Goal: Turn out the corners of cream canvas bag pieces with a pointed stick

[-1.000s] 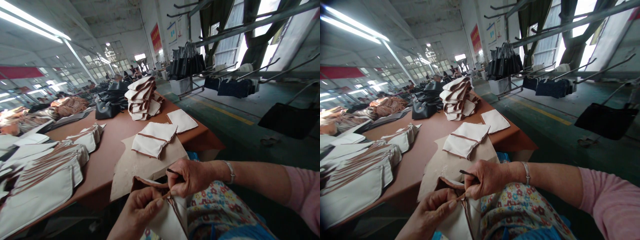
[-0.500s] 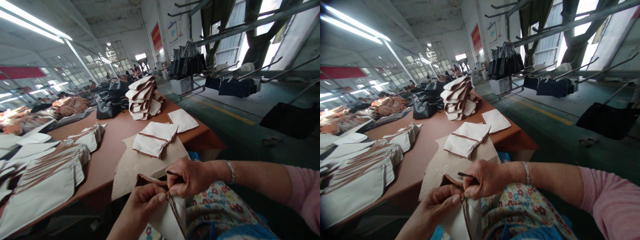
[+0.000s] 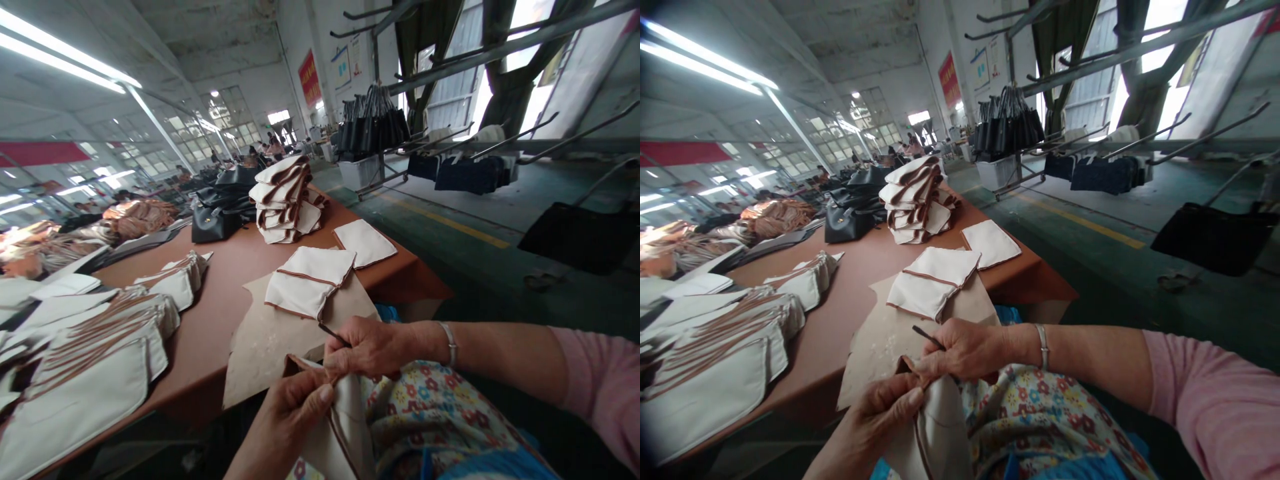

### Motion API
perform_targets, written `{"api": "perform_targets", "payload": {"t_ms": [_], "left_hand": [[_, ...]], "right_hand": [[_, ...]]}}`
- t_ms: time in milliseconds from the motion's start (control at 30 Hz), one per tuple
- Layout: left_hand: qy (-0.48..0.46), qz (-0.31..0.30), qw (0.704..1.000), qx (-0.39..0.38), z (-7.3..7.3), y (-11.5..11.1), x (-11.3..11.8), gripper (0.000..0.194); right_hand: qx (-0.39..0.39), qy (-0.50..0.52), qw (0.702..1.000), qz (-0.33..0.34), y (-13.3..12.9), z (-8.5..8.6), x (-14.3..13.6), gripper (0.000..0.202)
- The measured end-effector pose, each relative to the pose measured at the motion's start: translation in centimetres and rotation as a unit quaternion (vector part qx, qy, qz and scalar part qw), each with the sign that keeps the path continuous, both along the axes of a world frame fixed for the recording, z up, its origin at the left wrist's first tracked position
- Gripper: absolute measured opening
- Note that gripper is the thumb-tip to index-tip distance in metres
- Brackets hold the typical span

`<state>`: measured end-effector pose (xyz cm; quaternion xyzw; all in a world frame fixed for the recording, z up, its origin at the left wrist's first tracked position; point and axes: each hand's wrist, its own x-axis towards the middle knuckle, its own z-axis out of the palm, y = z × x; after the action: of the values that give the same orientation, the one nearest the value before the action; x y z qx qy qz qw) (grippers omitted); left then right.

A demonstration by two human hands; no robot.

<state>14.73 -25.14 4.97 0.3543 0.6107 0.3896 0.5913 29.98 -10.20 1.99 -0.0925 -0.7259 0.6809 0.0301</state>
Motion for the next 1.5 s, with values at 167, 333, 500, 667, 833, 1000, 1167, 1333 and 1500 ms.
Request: {"api": "perform_targets", "payload": {"t_ms": [167,333,500,667,833,1000,1167,1333,1500], "left_hand": [[-0.132,0.092,0.987,-0.023,-1.8,-0.4,0.0,0.031],[-0.162,0.115,0.980,-0.021,-2.1,-0.4,-0.3,0.030],[-0.154,0.128,0.979,-0.031,-1.7,0.0,-0.1,0.031],[-0.141,0.156,0.977,-0.026,-2.0,-0.5,-0.2,0.031],[-0.142,0.164,0.976,0.000,-2.7,-1.3,-0.1,0.033],[-0.102,0.193,0.976,-0.002,-2.8,-1.5,0.3,0.031],[-0.053,0.181,0.982,0.012,-2.7,-1.5,0.7,0.026],[0.059,0.133,0.985,0.094,-2.2,-1.4,0.8,0.023],[0.117,0.137,0.979,0.094,-2.4,-1.3,0.8,0.025]], "right_hand": [[-0.067,-0.009,0.997,-0.034,0.6,-0.1,0.7,0.030],[-0.058,-0.048,0.997,-0.014,0.9,-0.1,0.8,0.022],[-0.016,-0.030,0.999,-0.040,0.1,0.2,0.6,0.029],[0.042,0.062,0.986,-0.150,-0.8,0.7,1.9,0.061],[-0.095,-0.066,0.993,0.013,-1.7,0.4,3.6,0.053],[-0.202,-0.108,0.970,0.086,-2.9,0.1,3.5,0.036],[-0.227,-0.141,0.956,0.125,-3.0,0.4,2.5,0.040],[-0.266,-0.182,0.936,0.141,-3.0,0.5,1.8,0.044],[-0.296,-0.191,0.931,0.093,-3.7,0.2,1.8,0.044]]}}
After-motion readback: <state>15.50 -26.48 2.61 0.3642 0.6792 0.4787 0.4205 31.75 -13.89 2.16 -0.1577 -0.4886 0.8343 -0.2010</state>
